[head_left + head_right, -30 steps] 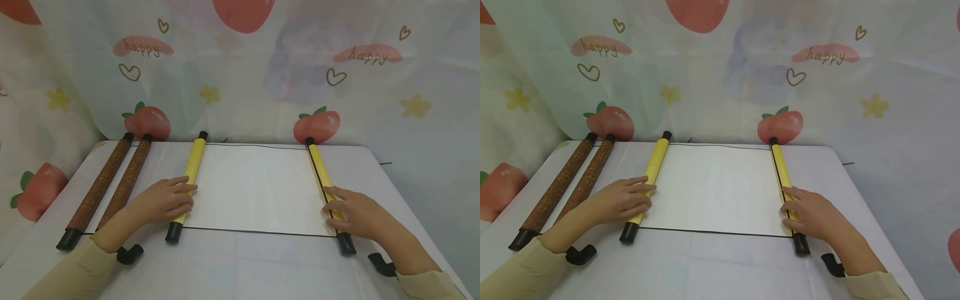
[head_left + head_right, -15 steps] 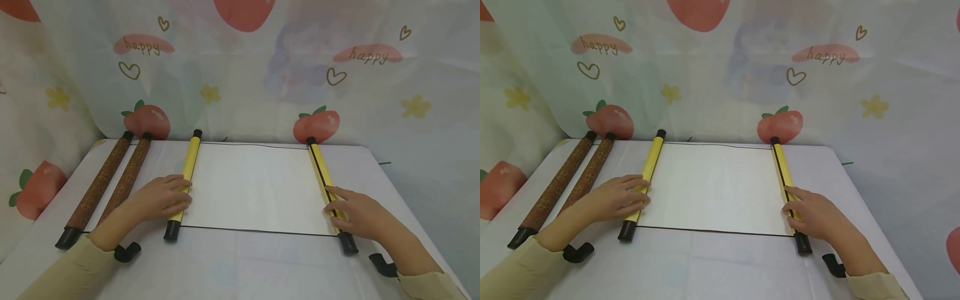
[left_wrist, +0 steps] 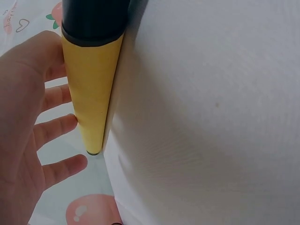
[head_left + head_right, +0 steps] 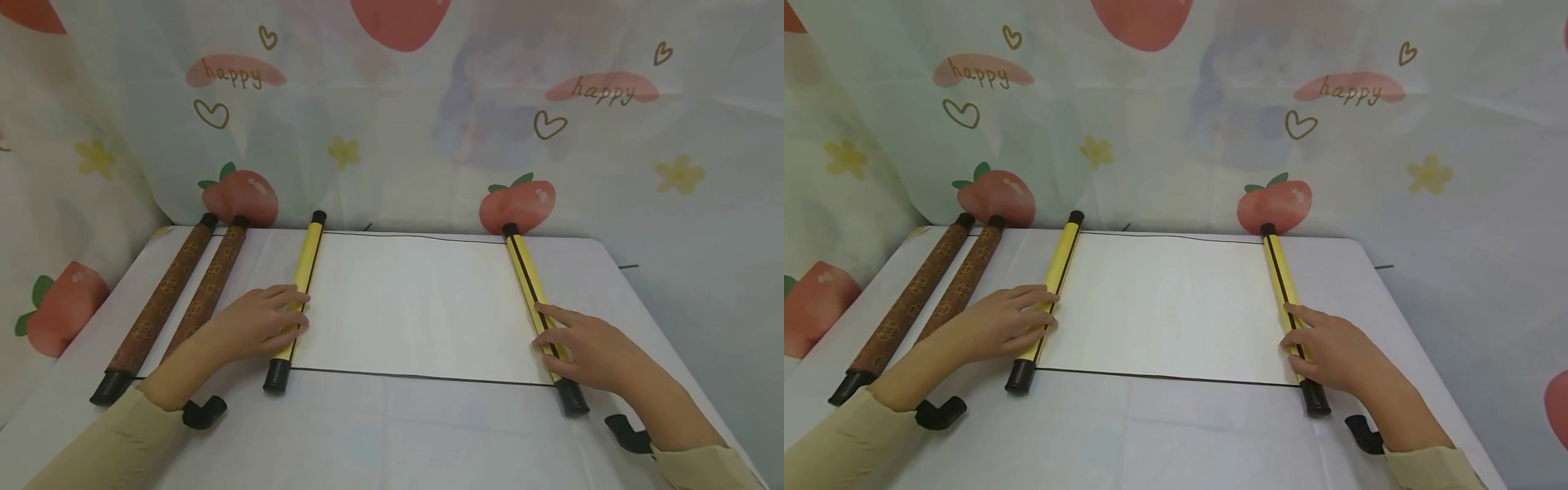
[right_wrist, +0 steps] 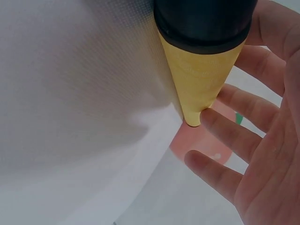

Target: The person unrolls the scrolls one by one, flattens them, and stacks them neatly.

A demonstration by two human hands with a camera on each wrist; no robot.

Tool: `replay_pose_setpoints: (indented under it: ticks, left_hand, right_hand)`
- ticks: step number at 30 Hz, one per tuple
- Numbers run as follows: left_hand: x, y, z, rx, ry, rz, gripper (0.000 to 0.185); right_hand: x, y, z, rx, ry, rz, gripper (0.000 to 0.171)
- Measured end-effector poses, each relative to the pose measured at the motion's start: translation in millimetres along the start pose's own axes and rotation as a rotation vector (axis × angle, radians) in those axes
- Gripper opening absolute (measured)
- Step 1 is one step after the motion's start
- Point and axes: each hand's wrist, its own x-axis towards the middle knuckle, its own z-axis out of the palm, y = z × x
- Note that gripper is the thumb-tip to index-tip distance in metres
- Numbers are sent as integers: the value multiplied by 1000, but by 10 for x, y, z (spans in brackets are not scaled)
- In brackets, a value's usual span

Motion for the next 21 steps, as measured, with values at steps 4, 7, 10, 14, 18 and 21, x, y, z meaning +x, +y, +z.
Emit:
replay_pose_setpoints:
  ticks: [4, 7, 10, 14, 18, 21]
  left_hand:
    - [-9, 0, -5, -2, -43, -19, 17]
    - [-11, 2, -7, -9, -58, -34, 16]
    - [-14, 2, -12, -9, -55, -40, 15]
    - [-21, 5, -20, -16, -42, -37, 13]
    - [-25, 8, -23, -8, -34, -22, 13]
    - [-21, 10, -27, -2, -33, -17, 14]
  right_hand:
    - [-14, -3, -13, -3, -1, 3, 20]
    - [-21, -8, -23, -2, 2, 6, 20]
    - [-28, -3, -27, 1, 3, 7, 19]
    - [-36, 8, -21, 7, -4, 19, 19]
    - [-37, 15, -22, 12, -11, 34, 20]
    - [-44, 23, -27, 7, -6, 38, 19]
